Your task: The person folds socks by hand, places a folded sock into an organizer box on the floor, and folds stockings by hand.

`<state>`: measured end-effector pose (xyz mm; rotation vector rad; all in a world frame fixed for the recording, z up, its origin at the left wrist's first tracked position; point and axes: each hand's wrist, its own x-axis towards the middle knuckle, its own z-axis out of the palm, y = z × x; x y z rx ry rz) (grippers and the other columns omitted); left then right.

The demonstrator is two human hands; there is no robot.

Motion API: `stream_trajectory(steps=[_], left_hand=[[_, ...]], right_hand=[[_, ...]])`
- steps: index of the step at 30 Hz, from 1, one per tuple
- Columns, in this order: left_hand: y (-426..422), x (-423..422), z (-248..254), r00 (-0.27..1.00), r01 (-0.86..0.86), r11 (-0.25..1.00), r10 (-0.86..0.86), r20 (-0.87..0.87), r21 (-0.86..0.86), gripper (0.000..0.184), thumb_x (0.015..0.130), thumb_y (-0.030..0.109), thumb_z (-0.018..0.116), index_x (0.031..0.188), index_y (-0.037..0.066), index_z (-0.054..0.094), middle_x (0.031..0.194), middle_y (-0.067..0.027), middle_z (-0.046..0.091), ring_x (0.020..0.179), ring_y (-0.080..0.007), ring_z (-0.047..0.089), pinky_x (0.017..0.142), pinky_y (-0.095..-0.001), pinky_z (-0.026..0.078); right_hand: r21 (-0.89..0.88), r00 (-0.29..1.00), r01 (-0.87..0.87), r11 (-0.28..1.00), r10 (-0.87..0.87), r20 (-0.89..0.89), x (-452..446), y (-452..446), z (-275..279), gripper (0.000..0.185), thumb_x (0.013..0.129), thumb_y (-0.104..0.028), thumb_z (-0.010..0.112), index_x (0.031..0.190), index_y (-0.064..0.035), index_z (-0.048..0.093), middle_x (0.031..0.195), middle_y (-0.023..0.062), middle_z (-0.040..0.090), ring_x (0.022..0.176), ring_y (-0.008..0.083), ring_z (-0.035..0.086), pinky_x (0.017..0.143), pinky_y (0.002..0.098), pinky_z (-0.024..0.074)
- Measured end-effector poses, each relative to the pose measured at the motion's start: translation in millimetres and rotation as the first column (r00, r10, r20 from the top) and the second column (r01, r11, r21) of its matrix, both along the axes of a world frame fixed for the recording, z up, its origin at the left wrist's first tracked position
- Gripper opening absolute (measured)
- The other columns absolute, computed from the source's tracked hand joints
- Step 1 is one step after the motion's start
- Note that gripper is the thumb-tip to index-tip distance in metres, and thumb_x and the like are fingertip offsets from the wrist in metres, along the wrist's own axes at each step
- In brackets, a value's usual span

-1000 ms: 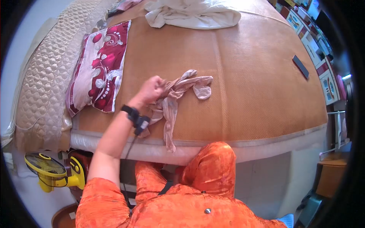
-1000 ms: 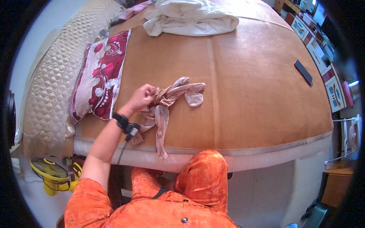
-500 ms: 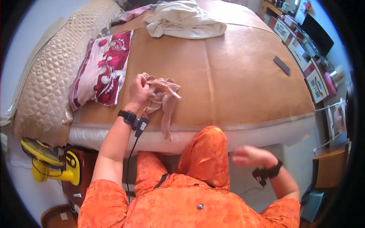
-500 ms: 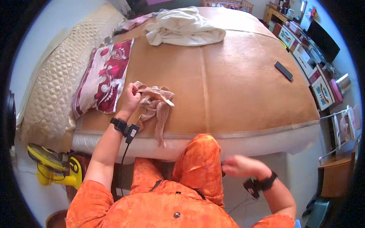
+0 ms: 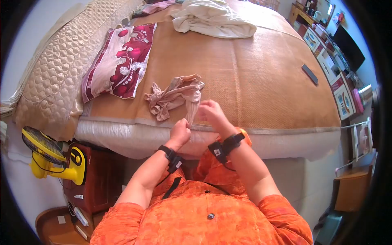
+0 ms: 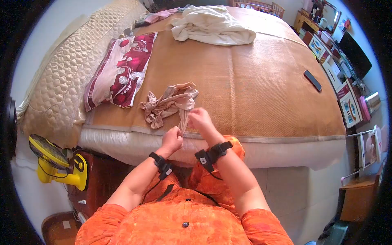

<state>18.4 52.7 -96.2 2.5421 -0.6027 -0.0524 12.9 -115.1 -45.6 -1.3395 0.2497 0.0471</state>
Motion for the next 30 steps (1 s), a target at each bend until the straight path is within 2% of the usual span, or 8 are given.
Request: stream_trajectory(steps=[1,3,8,10,18,23,27,30], left_hand=[[3,0,6,1.000,-0.001,1.000,0.001,-0.001,0.001,0.023,0.071,0.019,0.058,0.082,0.002,0.046,0.072,-0.0118,0.054,0.068,-0.0270,0.054,0.062,-0.0368,0.045],[11,-8,34,0.757,-0.306,0.783,-0.145,-0.637,-0.542,0.010,0.074,0.007,0.052,0.082,0.003,0.048,0.068,-0.0049,0.054,0.062,-0.0147,0.054,0.055,-0.0268,0.045],[24,-40,70,0.593,-0.273,0.719,-0.398,-0.700,-0.639,0.012,0.078,0.001,0.048,0.090,0.003,0.050,0.072,-0.0023,0.055,0.059,-0.0066,0.051,0.052,-0.0188,0.041],[27,-53,75,0.405,-0.292,0.706,-0.520,-0.753,-0.645,0.010,0.080,0.006,0.051,0.089,0.003,0.050,0.071,-0.0013,0.054,0.058,-0.0056,0.049,0.051,-0.0183,0.040],[58,-71,57,0.572,-0.326,0.803,-0.254,-0.780,-0.500,0.019,0.075,0.007,0.061,0.082,0.007,0.043,0.067,0.0016,0.048,0.056,-0.0054,0.047,0.046,-0.0180,0.036],[65,-58,63,0.815,-0.181,0.960,0.025,-0.578,-0.213,0.039,0.072,0.017,0.066,0.100,0.002,0.042,0.094,-0.0063,0.048,0.089,-0.0147,0.046,0.080,-0.0285,0.039],[45,-18,59,0.914,-0.245,0.800,0.002,-0.406,-0.548,0.033,0.078,0.019,0.061,0.102,0.003,0.045,0.096,-0.0058,0.050,0.088,-0.0119,0.048,0.079,-0.0270,0.040],[30,-2,65,0.790,-0.317,0.737,-0.142,-0.596,-0.596,0.021,0.081,0.016,0.057,0.097,0.006,0.048,0.090,-0.0031,0.053,0.080,-0.0087,0.050,0.075,-0.0254,0.042]], right_hand=[[-0.109,0.994,-0.092,0.990,0.086,-0.063,-2,-1,-17,0.022,0.077,-0.024,0.054,0.077,-0.0020,0.056,0.065,0.0014,0.050,0.058,0.0092,0.048,0.047,0.0240,0.0389],[-0.040,0.976,0.005,0.999,-0.014,-0.216,-15,14,-21,0.022,0.075,-0.026,0.054,0.071,-0.0044,0.056,0.062,0.0011,0.051,0.051,0.0108,0.045,0.046,0.0257,0.0378],[0.364,0.931,0.048,0.930,0.090,-0.353,-16,27,-13,0.017,0.077,-0.020,0.054,0.078,-0.0033,0.056,0.063,0.0018,0.053,0.048,0.0112,0.047,0.044,0.0253,0.0388],[0.412,0.974,0.021,0.911,0.074,-0.213,-8,27,-23,0.011,0.078,-0.010,0.053,0.086,-0.0025,0.055,0.071,0.0048,0.056,0.061,0.0149,0.055,0.054,0.0304,0.0460],[0.624,0.995,0.046,0.780,0.018,-0.096,-7,19,-28,0.012,0.079,-0.006,0.052,0.090,-0.0031,0.053,0.078,0.0074,0.059,0.068,0.0171,0.059,0.061,0.0313,0.0500],[0.698,0.995,-0.010,0.716,0.076,-0.063,-8,20,-20,0.005,0.081,-0.007,0.051,0.085,-0.0048,0.053,0.077,0.0061,0.059,0.068,0.0160,0.058,0.062,0.0295,0.0493],[0.672,0.983,-0.120,0.731,0.180,-0.020,-12,27,-17,0.005,0.082,-0.009,0.052,0.085,-0.0053,0.053,0.077,0.0046,0.058,0.068,0.0147,0.058,0.062,0.0287,0.0489],[0.516,0.980,-0.172,0.839,0.200,0.000,-15,31,-12,0.010,0.082,-0.015,0.054,0.084,-0.0049,0.054,0.075,0.0012,0.056,0.066,0.0099,0.053,0.057,0.0254,0.0449]])
